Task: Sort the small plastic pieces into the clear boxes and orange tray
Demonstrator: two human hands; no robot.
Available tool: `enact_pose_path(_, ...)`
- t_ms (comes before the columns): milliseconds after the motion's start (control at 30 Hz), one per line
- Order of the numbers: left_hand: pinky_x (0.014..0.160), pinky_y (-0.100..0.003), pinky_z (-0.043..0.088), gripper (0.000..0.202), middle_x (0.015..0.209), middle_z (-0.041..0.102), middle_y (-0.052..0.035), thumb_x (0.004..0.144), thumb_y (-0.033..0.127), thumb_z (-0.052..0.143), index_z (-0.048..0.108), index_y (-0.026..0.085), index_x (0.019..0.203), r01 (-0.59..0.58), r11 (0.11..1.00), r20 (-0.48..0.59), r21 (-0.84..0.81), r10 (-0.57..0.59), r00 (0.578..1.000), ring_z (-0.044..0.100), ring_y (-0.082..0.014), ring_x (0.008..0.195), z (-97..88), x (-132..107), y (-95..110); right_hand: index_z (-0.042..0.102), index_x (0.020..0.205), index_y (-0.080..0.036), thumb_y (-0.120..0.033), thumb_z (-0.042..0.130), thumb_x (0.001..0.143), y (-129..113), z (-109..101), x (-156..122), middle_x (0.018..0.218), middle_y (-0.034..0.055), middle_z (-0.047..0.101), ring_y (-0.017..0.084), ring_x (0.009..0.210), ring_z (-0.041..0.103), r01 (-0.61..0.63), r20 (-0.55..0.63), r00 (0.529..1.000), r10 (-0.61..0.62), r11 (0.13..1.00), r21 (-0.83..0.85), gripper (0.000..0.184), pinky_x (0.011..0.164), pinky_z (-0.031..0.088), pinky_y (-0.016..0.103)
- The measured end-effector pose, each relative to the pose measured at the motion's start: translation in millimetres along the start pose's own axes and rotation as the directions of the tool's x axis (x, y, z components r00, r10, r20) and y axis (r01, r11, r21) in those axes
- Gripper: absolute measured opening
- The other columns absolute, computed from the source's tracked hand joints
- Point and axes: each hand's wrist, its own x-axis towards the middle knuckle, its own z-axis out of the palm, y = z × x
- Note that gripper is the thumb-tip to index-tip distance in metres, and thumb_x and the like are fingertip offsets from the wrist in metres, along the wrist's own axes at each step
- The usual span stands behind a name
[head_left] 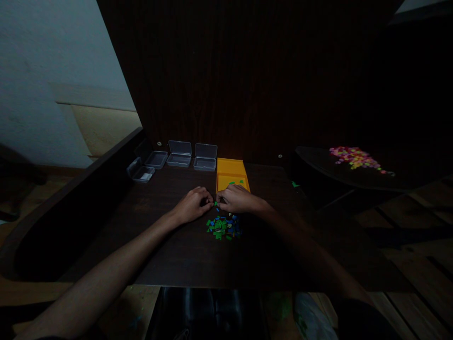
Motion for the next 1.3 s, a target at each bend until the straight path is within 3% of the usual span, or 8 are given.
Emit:
enact_pose_path(167, 0.075, -0.032, 0.046, 0.008, 0.080, 0.062, -0.0034, 0.083, 0.024, 0.058, 0.063, 0.018, 0.081, 0.059, 0.998, -0.002, 0.031, -0.059, 0.998, 0.057, -0.0192, 0.079, 1.9, 1.0, 0.5, 0.069, 0.100, -0.021, -0.031, 0.056, 0.086, 0.4, 0.0, 0.0, 0.087, 0.0041, 0.070, 0.019, 0.082, 0.062, 0.029, -0.004, 1.000, -0.029, 0.999, 0.018, 0.022, 0.067, 0.036, 0.025)
enact_pose_path(367, 0.076, -0.031, 0.045, 0.009, 0.080, 0.062, -0.0030, 0.085, 0.022, 0.054, 0.063, 0.019, 0.084, 0.034, 0.999, -0.013, 0.019, -0.034, 0.999, 0.057, -0.0184, 0.080, 2.6, 0.1, 0.3, 0.068, 0.105, -0.021, -0.042, 0.061, 0.086, -0.7, 0.9, 0.9, 0.087, 0.0054, 0.069, 0.020, 0.087, 0.062, 0.007, -0.003, 1.000, -0.007, 1.000, 0.031, 0.030, 0.069, 0.036, 0.025)
enact_pose_path(700, 0.080, -0.033, 0.046, 0.014, 0.086, 0.064, -0.0044, 0.083, 0.015, 0.050, 0.063, 0.019, 0.087, 0.033, 0.999, -0.017, 0.001, -0.033, 0.999, 0.058, -0.0201, 0.085, 0.0, 0.4, 1.6, 0.068, 0.104, -0.022, -0.032, 0.059, 0.086, 1.6, 1.4, 0.8, 0.089, 0.0046, 0.070, 0.020, 0.086, 0.063, 0.021, 0.004, 1.000, -0.021, 1.000, 0.011, 0.022, 0.066, 0.035, 0.025)
enact_pose_path(967, 0.084, -0.034, 0.047, 0.017, 0.089, 0.065, -0.0054, 0.084, 0.015, 0.049, 0.064, 0.019, 0.088, 0.021, 0.999, -0.020, 0.027, -0.021, 1.000, 0.059, -0.0206, 0.089, 0.3, 0.2, -0.9, 0.067, 0.110, -0.022, -0.050, 0.057, 0.088, -2.8, 9.2, 4.3, 0.094, 0.0081, 0.069, 0.023, 0.093, 0.063, -0.050, -0.024, 0.998, 0.050, 0.999, -0.001, 0.037, 0.071, 0.039, 0.027)
enact_pose_path(1300, 0.086, -0.036, 0.047, 0.019, 0.090, 0.064, -0.0067, 0.087, 0.019, 0.046, 0.066, 0.018, 0.089, 0.027, 1.000, -0.026, -0.002, -0.027, 0.999, 0.059, -0.0208, 0.089, -1.0, 0.3, 0.2, 0.067, 0.111, -0.023, -0.041, 0.055, 0.088, -2.7, 14.7, 5.8, 0.096, 0.0078, 0.069, 0.023, 0.093, 0.063, -0.076, -0.036, 0.996, 0.077, 0.997, 0.022, 0.031, 0.073, 0.039, 0.027)
